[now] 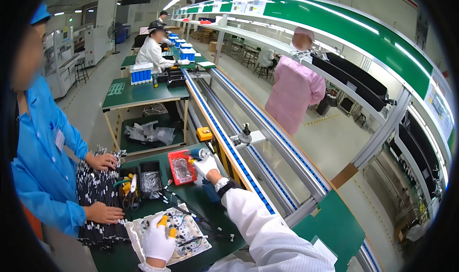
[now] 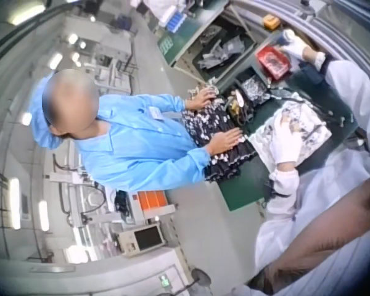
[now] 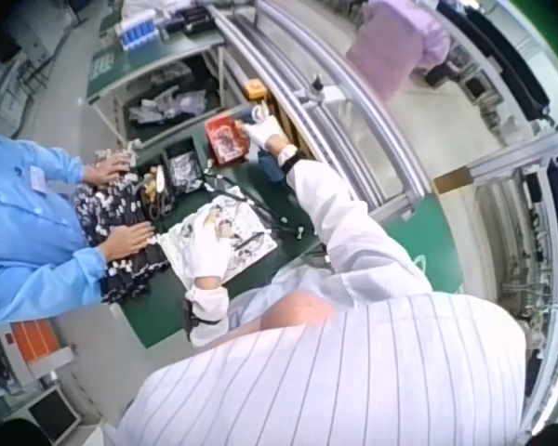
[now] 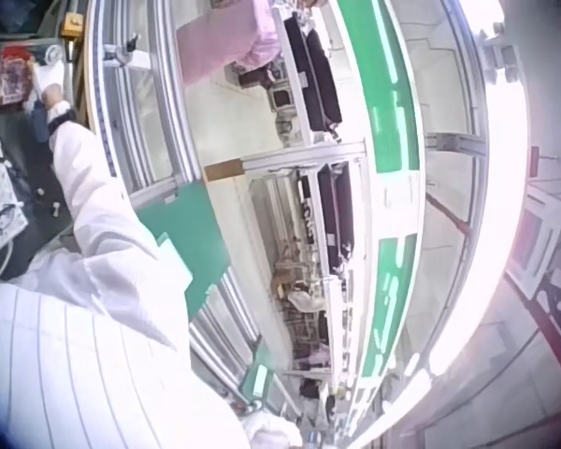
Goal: Assemble electrical wiring and components into a white plastic housing using a pneumatic screwdriver.
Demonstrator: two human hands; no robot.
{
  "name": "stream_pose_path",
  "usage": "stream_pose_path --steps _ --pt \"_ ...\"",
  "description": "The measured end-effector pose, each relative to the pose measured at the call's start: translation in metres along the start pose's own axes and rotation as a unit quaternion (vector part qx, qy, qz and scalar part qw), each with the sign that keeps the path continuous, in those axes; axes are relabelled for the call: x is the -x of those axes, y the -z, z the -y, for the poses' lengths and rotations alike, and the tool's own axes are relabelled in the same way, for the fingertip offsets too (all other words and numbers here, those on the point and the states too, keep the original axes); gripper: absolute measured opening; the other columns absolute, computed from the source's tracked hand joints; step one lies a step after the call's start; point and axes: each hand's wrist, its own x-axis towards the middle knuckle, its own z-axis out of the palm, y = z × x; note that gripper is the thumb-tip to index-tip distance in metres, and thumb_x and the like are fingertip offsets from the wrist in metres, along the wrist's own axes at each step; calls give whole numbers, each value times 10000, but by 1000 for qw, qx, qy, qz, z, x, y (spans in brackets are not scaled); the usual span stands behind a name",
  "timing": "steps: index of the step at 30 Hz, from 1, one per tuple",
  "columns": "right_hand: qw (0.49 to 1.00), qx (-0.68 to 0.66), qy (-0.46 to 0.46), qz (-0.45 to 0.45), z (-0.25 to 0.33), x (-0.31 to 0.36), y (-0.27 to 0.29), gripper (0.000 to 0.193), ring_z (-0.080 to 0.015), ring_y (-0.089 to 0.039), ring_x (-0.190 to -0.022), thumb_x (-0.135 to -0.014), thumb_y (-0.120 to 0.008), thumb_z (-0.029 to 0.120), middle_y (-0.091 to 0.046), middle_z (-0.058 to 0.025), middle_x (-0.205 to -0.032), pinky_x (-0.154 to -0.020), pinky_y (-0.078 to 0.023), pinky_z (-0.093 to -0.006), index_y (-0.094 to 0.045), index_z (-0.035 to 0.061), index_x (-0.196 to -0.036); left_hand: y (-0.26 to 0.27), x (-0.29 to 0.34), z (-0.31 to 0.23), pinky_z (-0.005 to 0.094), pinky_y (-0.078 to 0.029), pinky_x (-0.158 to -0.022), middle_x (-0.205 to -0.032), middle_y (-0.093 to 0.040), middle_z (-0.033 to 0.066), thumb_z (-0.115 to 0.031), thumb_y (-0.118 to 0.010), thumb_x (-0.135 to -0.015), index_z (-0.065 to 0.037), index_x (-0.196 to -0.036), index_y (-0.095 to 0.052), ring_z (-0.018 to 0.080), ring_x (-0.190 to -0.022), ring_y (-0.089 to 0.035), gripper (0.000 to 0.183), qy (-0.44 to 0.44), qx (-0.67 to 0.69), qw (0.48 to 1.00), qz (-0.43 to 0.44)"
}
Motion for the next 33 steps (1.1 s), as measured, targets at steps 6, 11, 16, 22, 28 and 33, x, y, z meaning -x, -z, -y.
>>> stream_pose_path --steps 6,11,16,22,28,33 --pt "999 29 11 -15 -12 -7 2 335 -379 -691 -962 -883 -684 352 -728 -210 -990 -860 -543 -412 -718 59 -1043 -7 -7 -1 403 -523 -931 -1274 -613 138 -198 -717 -855 -18 -1136 -669 353 -1100 -639 337 -1 31 999 -29" --pt "999 26 7 17 -21 -13 0 416 -397 -661 -1087 -864 -697 393 -718 -214 -1113 -936 -529 -427 -720 88 -1147 -7 -9 0 402 -517 -953 -1274 -621 131 -231 -734 -866 -21 -1130 -683 350 -1116 -636 341 -5 25 999 -30" --pt "1000 18 -11 16 -16 -9 4 437 -408 -660 -1083 -864 -704 406 -717 -220 -1113 -933 -529 -427 -714 82 -1157 -5 -9 4 457 -427 -1058 -1268 -654 112 -211 -723 -825 -106 -1228 -690 351 -1198 -569 418 -100 16 992 -74" --pt "1000 7 -17 11 -10 -1 12 430 -408 -662 -1082 -865 -703 380 -716 -222 -1114 -932 -531 -423 -710 61 -1153 -1 -9 2 468 -410 -1055 -1258 -662 84 -218 -735 -800 -124 -1203 -708 329 -1194 -567 414 -117 -25 989 -86" --pt "1000 -25 -6 0 -7 21 22 385 -348 -695 -1017 -868 -708 318 -730 -198 -1063 -875 -549 -398 -709 52 -1146 0 -10 0 476 -409 -1048 -1254 -669 81 -222 -730 -806 -131 -1204 -712 328 -1174 -580 408 -115 -24 989 -86" --pt "985 -158 68 6 -1 60 43 307 -191 -712 -833 -909 -759 282 -749 -89 -927 -770 -567 -342 -728 97 -1151 3 -8 0 481 -409 -1060 -1236 -674 114 -209 -721 -830 -127 -1230 -703 341 -1189 -576 409 -91 38 992 -76"
